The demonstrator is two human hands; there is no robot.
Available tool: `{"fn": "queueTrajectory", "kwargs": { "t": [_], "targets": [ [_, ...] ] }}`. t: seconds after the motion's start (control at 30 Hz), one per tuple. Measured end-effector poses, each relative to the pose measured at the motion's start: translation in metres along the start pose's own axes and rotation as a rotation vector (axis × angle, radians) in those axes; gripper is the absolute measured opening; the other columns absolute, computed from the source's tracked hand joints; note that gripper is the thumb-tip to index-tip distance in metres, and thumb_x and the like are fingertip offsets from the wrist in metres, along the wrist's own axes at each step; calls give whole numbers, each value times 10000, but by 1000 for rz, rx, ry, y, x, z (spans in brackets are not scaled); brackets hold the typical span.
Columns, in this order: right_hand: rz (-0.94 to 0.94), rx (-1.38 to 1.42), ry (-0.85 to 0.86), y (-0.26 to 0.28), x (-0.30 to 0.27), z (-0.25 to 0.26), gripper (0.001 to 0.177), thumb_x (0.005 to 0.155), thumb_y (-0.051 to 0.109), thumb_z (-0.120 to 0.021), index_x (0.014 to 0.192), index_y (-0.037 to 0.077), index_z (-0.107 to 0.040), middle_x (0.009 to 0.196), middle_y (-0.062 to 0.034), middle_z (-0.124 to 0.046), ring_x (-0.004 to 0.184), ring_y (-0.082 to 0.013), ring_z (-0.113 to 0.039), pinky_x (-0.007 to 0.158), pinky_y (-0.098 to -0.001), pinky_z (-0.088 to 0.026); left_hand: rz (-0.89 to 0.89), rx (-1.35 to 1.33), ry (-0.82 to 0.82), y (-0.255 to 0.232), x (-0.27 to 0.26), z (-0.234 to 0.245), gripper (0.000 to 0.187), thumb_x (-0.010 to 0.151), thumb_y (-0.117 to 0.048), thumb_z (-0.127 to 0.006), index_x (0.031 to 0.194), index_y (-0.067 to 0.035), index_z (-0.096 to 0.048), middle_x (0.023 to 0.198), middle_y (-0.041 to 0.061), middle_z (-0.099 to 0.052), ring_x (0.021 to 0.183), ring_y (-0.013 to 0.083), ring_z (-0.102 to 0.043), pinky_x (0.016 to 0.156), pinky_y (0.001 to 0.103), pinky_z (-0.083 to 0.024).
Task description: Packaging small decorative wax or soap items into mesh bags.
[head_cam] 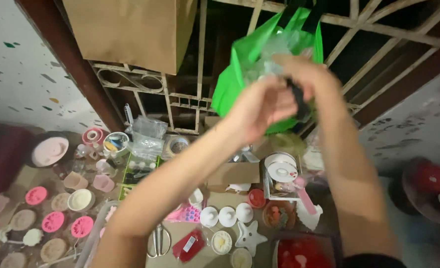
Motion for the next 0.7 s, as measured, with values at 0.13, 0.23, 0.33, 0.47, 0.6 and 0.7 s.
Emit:
{"fn": "queueTrajectory", "kwargs": {
  "t": [0.13,0.23,0.33,0.47,0.6,0.7],
  "targets": [
    [-7,315,-21,37,-27,54,378,1019,167,-538,1348,21,-651,986,-79,-678,871,-172,-613,784,-315,-492,-158,-78,155,-55,64,-35,291,1014,-186,-509,1147,55,-601,1096,185,-720,998,271,-731,920,378,-609],
    [-167,975,-67,43,-38,69,269,1070,195,-511,1216,38,-674,938,-56,-669,829,-162,-614,735,-325,-511,-205,-53,150,-82,133,-46,307,1033,-187,-504,1138,90,-585,1035,205,-708,954,301,-728,887,396,-621],
    [-86,1355,-231,5,-19,72,161,1062,118,-578,1204,61,-632,979,-48,-685,860,-182,-658,753,-342,-541,-330,66,103,-110,166,-63,320,1028,-209,-496,1128,84,-576,975,210,-709,894,303,-735,807,396,-642],
    [156,900,-649,-32,44,97,92,1119,-32,-697,1172,15,-638,920,-99,-674,787,-237,-625,692,-389,-501,-587,320,144,-145,222,-75,303,1002,-244,-513,1058,31,-626,883,163,-746,763,271,-755,642,365,-649],
    [424,-223,-1028,-41,98,109,143,956,-64,-785,1026,16,-689,901,-155,-669,756,-358,-646,663,-439,-484,-695,544,49,-160,251,-103,327,976,-219,-538,874,42,-705,744,167,-769,612,287,-764,527,394,-645],
    [405,-156,-1063,-73,126,107,209,955,-77,-657,1138,14,-700,1128,-171,-659,1033,-381,-662,860,-432,-520,-1219,1054,-195,-171,292,-109,299,922,-205,-572,776,7,-723,696,199,-732,588,315,-738,535,437,-606]
  ]
}}
Point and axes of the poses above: each hand's wrist, its own x-axis towards the middle knuckle, its own z-axis out of the back of the hand, y = z × x, the point moved 3 cm from there along x, towards the middle knuckle
